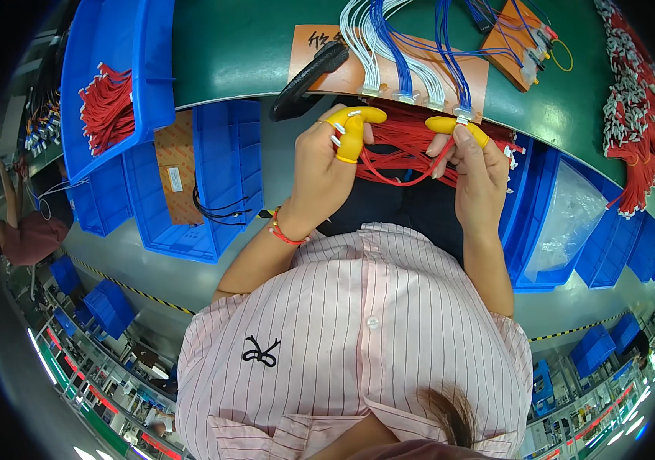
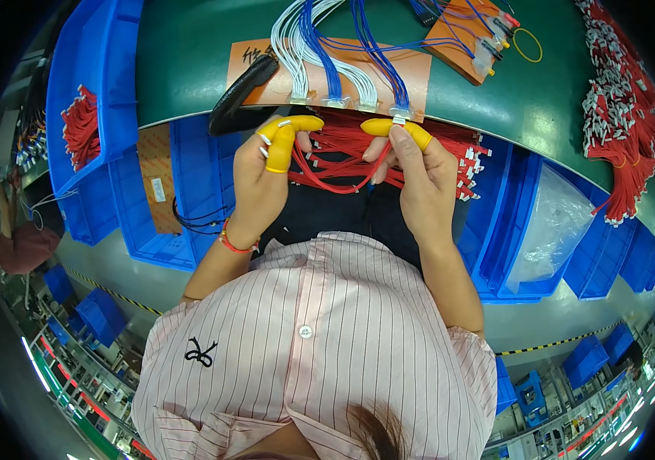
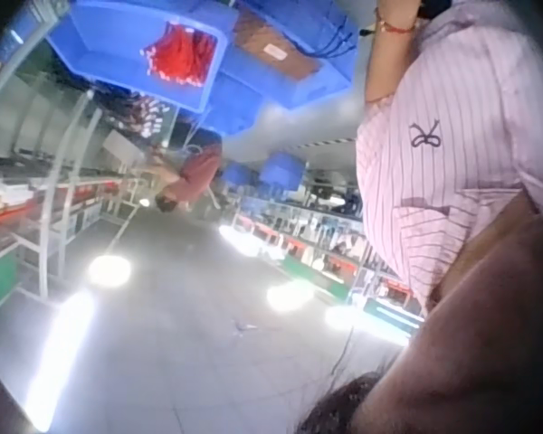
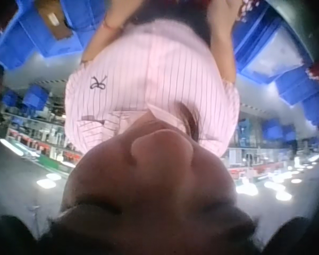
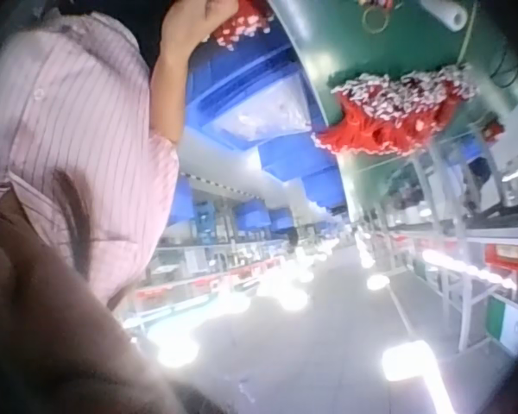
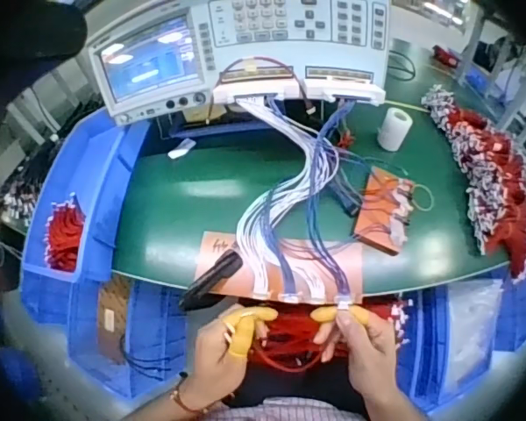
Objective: The recorder is assembling wire harnesses by selecting wires from a jig and attaching them to connectors.
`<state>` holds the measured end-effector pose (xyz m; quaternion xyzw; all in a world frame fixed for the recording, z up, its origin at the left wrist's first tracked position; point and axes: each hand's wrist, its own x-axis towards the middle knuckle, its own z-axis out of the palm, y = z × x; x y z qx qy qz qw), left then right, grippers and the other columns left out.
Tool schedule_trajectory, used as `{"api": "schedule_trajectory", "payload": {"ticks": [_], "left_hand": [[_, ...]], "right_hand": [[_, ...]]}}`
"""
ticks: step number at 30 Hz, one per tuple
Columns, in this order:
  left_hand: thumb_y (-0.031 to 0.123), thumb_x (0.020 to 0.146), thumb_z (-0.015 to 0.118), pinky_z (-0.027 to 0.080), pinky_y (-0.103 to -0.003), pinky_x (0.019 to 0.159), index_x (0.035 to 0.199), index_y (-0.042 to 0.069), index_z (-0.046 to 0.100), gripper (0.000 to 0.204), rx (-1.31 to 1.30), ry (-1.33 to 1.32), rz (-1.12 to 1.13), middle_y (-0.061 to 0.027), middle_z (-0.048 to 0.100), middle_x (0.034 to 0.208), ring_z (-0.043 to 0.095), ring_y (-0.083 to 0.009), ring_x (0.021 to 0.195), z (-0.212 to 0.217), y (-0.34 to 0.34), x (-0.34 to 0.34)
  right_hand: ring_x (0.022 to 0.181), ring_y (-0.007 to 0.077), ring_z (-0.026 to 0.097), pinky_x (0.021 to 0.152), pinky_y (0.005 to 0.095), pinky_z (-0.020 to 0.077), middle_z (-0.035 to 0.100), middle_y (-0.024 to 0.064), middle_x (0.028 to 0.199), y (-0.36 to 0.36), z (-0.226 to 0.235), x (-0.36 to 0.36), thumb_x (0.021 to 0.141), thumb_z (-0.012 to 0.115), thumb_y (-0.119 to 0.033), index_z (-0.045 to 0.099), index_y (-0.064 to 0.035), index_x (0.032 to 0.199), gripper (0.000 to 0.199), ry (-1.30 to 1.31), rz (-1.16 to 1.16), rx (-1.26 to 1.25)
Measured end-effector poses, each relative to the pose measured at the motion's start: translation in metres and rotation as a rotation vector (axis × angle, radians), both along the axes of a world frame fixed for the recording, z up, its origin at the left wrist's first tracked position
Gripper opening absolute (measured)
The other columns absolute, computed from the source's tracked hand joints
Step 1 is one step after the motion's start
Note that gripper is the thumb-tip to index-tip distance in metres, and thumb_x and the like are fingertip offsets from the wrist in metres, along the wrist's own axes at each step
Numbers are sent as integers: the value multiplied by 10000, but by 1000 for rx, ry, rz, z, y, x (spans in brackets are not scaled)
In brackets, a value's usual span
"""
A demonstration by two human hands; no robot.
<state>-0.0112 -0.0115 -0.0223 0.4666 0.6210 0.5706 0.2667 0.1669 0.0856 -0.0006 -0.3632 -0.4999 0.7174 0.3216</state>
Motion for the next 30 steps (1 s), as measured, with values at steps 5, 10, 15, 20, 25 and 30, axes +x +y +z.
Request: {"api": "schedule_trajectory", "payload": {"ticks": [5,10,15,20,25,30], "left_hand": [[252,1006,463,190,-212,437,944,-34,647,346,-211,-596,-60,13,525,669,267,-8,461,14,-6,-1],[262,996,460,151,-226,425,906,-31,641,356,-239,-849,-55,20,501,632,228,-7,450,12,-6,0],[255,992,460,160,-217,425,910,-32,637,347,-244,-894,-53,9,520,642,237,-7,448,20,0,3],[257,994,455,171,-203,424,913,-21,632,339,-203,-900,-53,-7,546,662,252,-7,447,21,6,-1],[267,999,447,186,-196,433,933,-1,622,326,-218,-904,-92,-10,552,669,309,-15,475,21,10,-5],[276,1005,436,231,-195,451,949,20,607,313,-241,-904,-135,-7,541,661,373,-30,513,19,11,-6]], "right_hand": [[564,108,541,581,233,466,657,101,800,-2,1,-1,1020,436,-199,634,75,1073,342,87,-27,-115],[554,102,535,570,235,460,651,89,767,0,9,-4,1001,465,-217,634,74,1058,342,153,-42,-267],[560,99,533,564,233,448,656,84,776,5,4,0,996,477,-226,636,72,1053,342,211,-22,-358],[615,103,548,617,234,453,670,88,819,15,8,4,995,488,-243,641,61,1059,346,144,73,-314],[700,102,571,682,247,462,674,79,857,10,4,2,993,499,-276,650,46,1055,361,86,64,-266],[756,106,584,730,259,460,671,73,869,11,-2,2,992,500,-293,656,35,1057,368,71,92,-255]]}}
